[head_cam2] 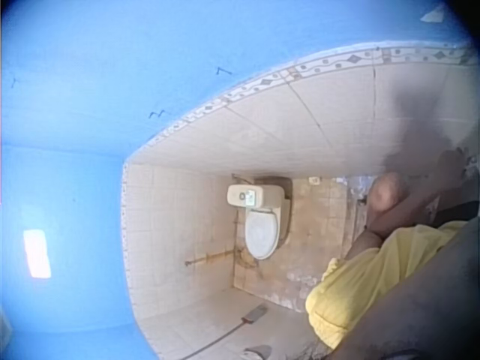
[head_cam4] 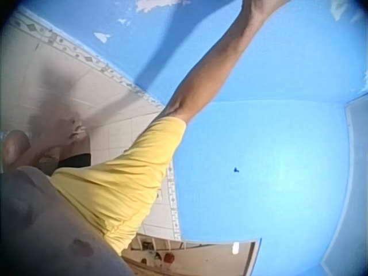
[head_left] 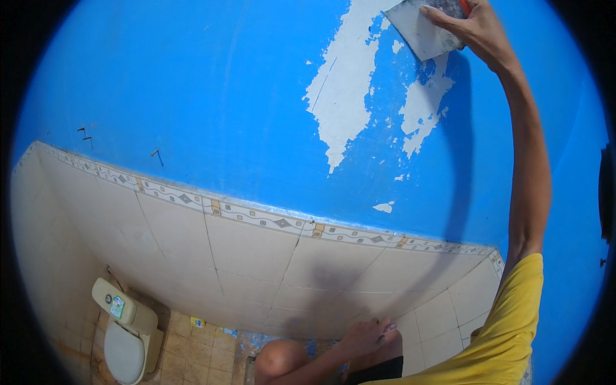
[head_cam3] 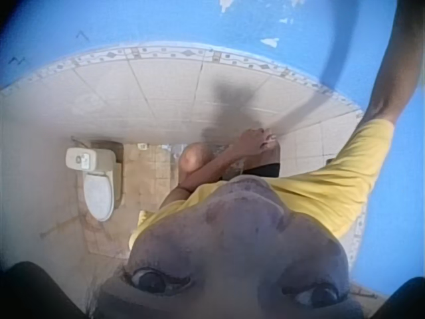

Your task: The person scrapes a blue-painted wall with a putty knife to remove loose paint. They briefly walk to a nearby counter to retrieve a sanding block, then return to continue scraping the same wall area.

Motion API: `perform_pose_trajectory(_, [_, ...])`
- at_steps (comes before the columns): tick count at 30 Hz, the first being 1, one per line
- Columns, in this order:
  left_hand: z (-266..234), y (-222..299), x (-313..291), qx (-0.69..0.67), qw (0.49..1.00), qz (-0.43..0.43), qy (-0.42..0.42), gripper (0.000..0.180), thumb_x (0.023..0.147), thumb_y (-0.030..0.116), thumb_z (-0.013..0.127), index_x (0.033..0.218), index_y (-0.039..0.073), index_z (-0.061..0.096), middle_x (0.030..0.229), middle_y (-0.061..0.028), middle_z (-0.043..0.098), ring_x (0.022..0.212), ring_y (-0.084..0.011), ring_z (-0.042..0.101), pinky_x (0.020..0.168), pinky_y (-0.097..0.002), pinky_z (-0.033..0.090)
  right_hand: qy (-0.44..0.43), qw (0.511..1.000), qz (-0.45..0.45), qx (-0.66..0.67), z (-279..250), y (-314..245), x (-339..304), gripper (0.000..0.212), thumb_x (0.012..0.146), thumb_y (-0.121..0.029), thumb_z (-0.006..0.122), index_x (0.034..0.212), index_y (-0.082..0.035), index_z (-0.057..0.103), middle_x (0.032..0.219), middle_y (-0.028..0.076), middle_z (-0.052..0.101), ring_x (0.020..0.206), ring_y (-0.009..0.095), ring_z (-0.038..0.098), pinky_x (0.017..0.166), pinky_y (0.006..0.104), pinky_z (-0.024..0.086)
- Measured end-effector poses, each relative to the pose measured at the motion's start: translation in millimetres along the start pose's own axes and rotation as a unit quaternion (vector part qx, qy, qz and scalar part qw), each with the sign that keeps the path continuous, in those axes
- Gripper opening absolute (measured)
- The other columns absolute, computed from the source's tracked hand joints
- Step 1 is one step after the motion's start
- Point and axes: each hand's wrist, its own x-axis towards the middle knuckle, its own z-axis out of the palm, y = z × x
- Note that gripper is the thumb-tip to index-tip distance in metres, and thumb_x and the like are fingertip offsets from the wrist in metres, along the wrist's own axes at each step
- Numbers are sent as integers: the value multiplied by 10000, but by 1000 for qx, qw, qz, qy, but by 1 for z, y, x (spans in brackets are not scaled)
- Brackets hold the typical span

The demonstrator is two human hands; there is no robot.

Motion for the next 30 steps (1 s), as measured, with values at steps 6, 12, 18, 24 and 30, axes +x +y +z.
perform_pose_trajectory(6, [3,1,1,41,998,30,30,315,863,245,552,1079,47,438,883,-210,599,736,-380,627,645,-473,503,10,1000,4,9,-3,-1,-1,339,738,-319,794,873,-27,685,790,53,680,676,128,637,666,294,542])
perform_pose_trajectory(12, [0,2,-3,30,997,45,58,297,864,231,544,1070,47,436,879,-215,596,726,-384,626,636,-481,504,17,999,-5,27,2,8,2,319,744,-318,793,855,-41,681,780,56,675,671,123,632,631,273,538])
perform_pose_trajectory(18, [-6,9,-1,20,1000,5,-18,360,914,317,521,1154,53,474,1014,-221,590,851,-417,610,725,-507,489,-2,1000,-10,15,-12,4,7,320,749,-326,790,839,-38,684,764,55,676,664,124,636,615,280,540])
perform_pose_trajectory(24, [-6,9,0,31,999,40,6,340,882,272,541,1126,51,455,930,-216,601,776,-389,624,674,-483,501,-3,1000,-3,-13,-21,-6,11,319,750,-316,783,848,-27,688,756,57,674,654,135,634,624,298,538])
perform_pose_trajectory(30, [-1,-2,-7,28,999,5,14,338,900,297,528,1123,53,457,942,-215,602,810,-398,619,696,-490,499,-17,999,-44,6,11,-2,7,288,761,-276,777,826,-10,689,758,45,674,647,119,631,598,268,520])
